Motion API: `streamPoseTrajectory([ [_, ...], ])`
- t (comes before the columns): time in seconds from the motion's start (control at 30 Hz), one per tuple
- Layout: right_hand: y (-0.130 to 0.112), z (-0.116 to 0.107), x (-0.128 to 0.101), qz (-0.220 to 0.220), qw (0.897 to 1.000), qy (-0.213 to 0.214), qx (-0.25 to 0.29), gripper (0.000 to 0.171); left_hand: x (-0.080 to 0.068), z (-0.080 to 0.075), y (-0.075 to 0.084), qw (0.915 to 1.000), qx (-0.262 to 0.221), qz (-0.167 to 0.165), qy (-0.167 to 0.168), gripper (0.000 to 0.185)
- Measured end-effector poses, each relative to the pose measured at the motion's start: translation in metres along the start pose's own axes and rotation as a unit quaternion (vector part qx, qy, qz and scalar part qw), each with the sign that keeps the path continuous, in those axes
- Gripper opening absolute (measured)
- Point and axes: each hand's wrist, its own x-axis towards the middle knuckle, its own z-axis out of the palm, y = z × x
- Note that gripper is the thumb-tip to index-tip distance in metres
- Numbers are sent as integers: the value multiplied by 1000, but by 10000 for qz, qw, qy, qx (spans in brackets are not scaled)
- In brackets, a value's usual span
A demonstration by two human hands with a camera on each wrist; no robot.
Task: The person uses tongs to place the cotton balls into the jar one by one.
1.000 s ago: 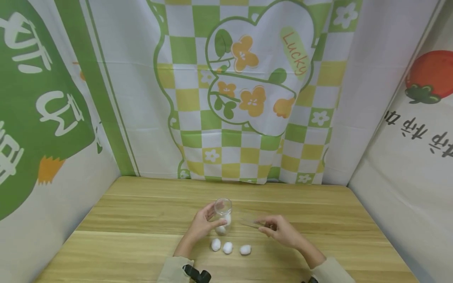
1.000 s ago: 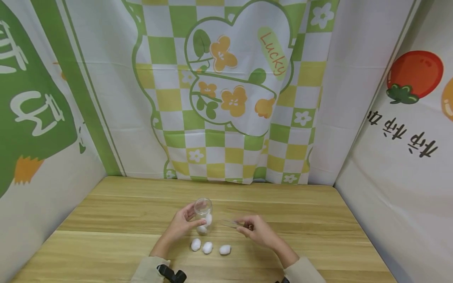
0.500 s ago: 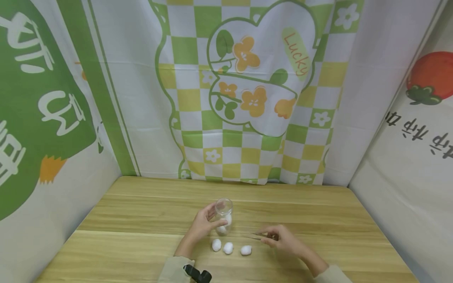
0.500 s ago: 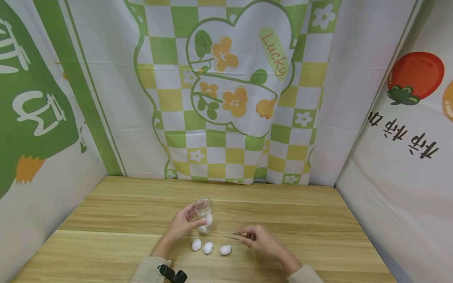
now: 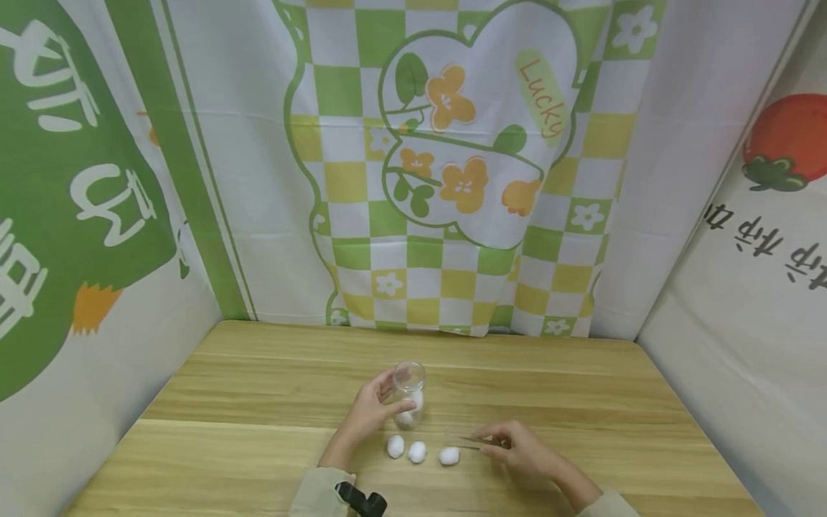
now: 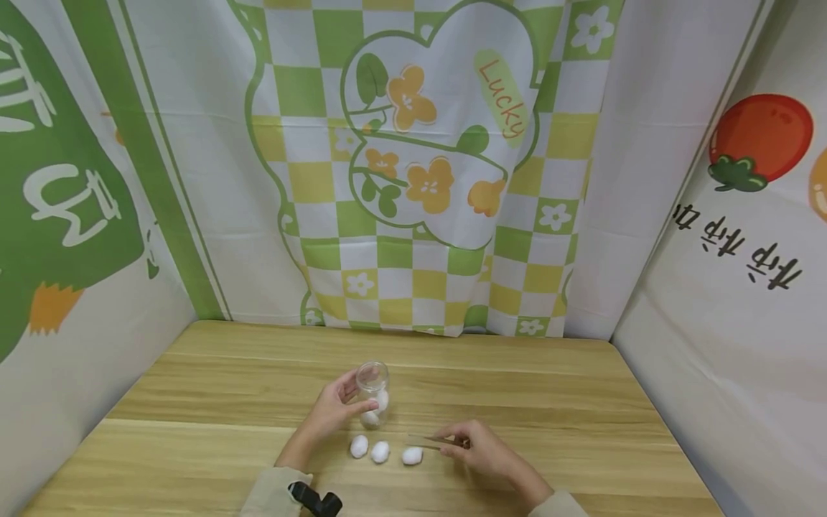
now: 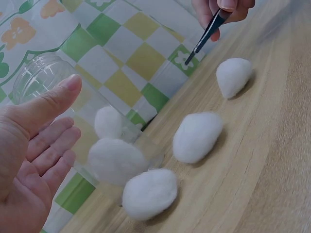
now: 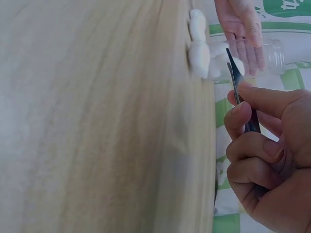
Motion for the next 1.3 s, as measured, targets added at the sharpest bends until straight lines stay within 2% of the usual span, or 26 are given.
streamPoseTrajectory([
  [0.2, 6, 0, -2, 56, 9997, -186, 126, 34, 1, 0, -2, 10000, -14, -29, 40, 70],
  [0.47, 12, 1, -3, -228, 9992, -267, 190, 35, 0, 0, -1, 10000, -44, -24, 55, 70],
  [0.53, 13, 2, -4, -150, 9993, -254, 207, 34, 0, 0, 0, 10000, -50, -40, 50, 69],
  [0.7, 12, 3, -6, 479, 9978, -307, 333, 32, 0, 0, 1, 9999, -132, -106, 23, 69],
  [0.83, 13, 4, -8, 631, 9966, -426, 300, 30, -1, 1, 2, 9999, -127, -70, 16, 68],
  [1.07, 17, 7, -8, 345, 9986, -365, 170, 28, -1, 2, 1, 10000, -49, -44, 58, 68],
  [1.3, 17, 10, -6, 364, 9990, -212, -128, 26, -1, 1, 2, 9999, -100, -8, 16, 69],
])
